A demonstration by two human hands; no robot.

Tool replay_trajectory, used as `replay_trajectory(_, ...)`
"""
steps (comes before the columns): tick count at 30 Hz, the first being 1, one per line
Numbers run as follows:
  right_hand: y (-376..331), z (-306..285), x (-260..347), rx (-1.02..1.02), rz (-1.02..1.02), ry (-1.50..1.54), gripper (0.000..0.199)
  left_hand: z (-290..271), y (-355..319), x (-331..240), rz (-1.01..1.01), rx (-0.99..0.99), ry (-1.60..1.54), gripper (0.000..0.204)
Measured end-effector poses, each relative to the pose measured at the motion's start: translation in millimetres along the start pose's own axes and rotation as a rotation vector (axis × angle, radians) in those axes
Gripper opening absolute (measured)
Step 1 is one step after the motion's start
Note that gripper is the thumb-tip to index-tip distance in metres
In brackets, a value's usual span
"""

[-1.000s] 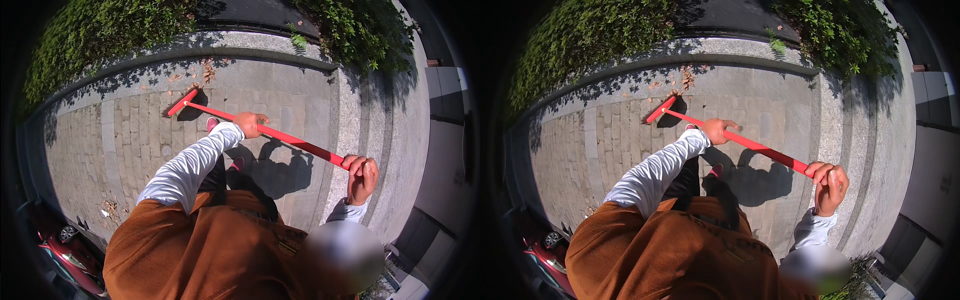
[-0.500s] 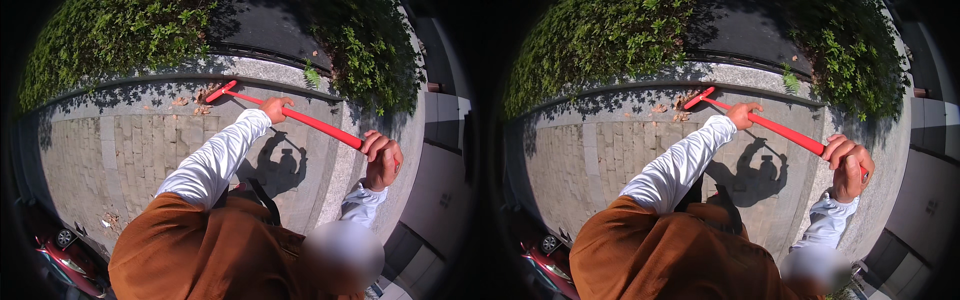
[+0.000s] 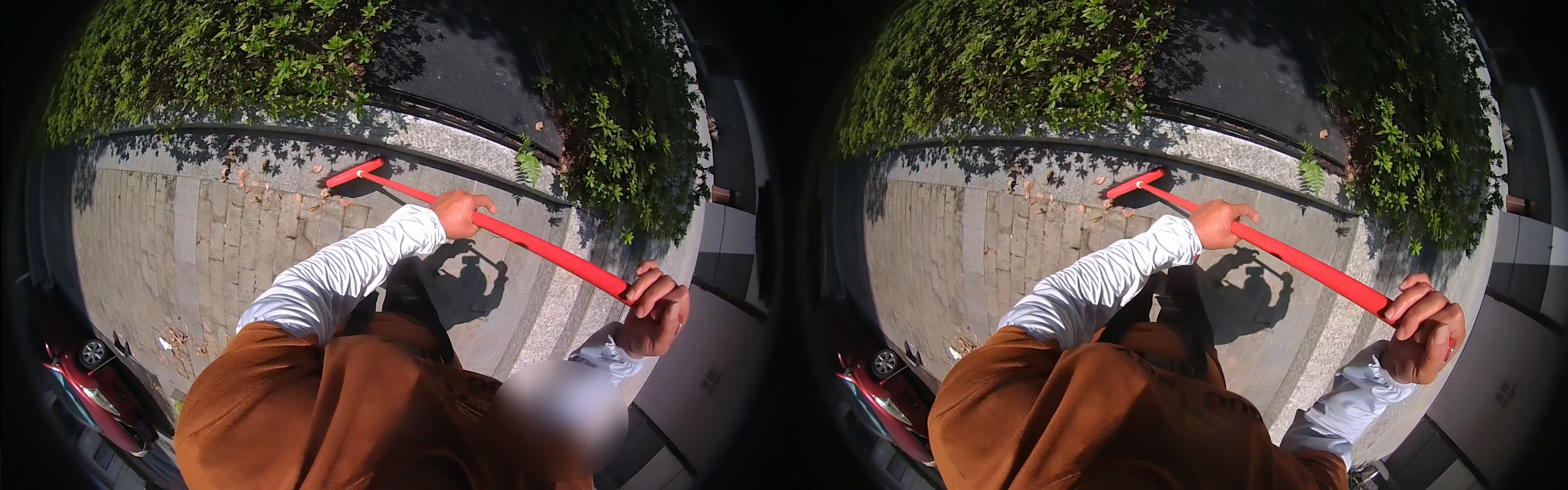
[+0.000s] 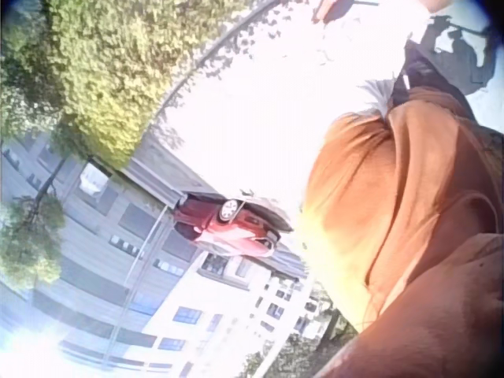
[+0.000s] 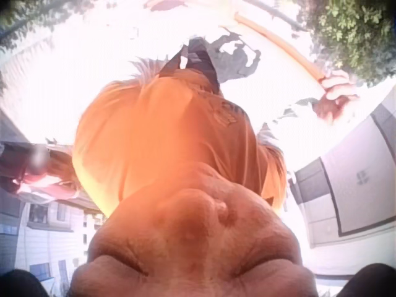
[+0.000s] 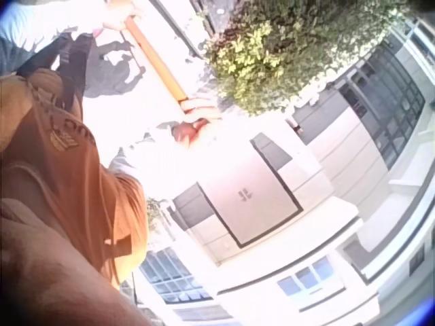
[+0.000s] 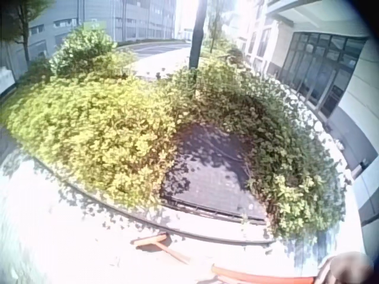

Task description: The person is sweeping leaves and debris from a paved outdoor walkway using a red broom.

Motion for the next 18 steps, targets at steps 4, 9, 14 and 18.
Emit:
replay_trajectory(4, 32, 40, -41, 0.213, -0.013, 0.077, 0.029, -3, 10, 55, -0.071, -0.078, -0.044, 0.035)
replay_trajectory(9, -10, 112, -155, 0.324, 0.458, 0.291, 0.025, -49, -74, 180, -0.322, -0.312, 0.156, 0.023)
replay_trajectory(14, -1, 39, -160, 0.26, 0.338, 0.436, 0.034, -37, -50, 125, -0.374, -0.213, 0.19, 0.019)
replay_trajectory(18, 60, -44, -63, 0.32, 0.035, 0.181, 0.034, 15, 44, 17, -0.08, -0.199, 0.019, 0.028)
Point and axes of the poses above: each hand's wrist, its own y-axis towards the middle knuckle, its own z-axis out of the palm, x = y × z, the point moved 9 cm from there along y, towards the middle knuckle, and after that the axes turned 7 degrees about x, right-handed, at the moved point
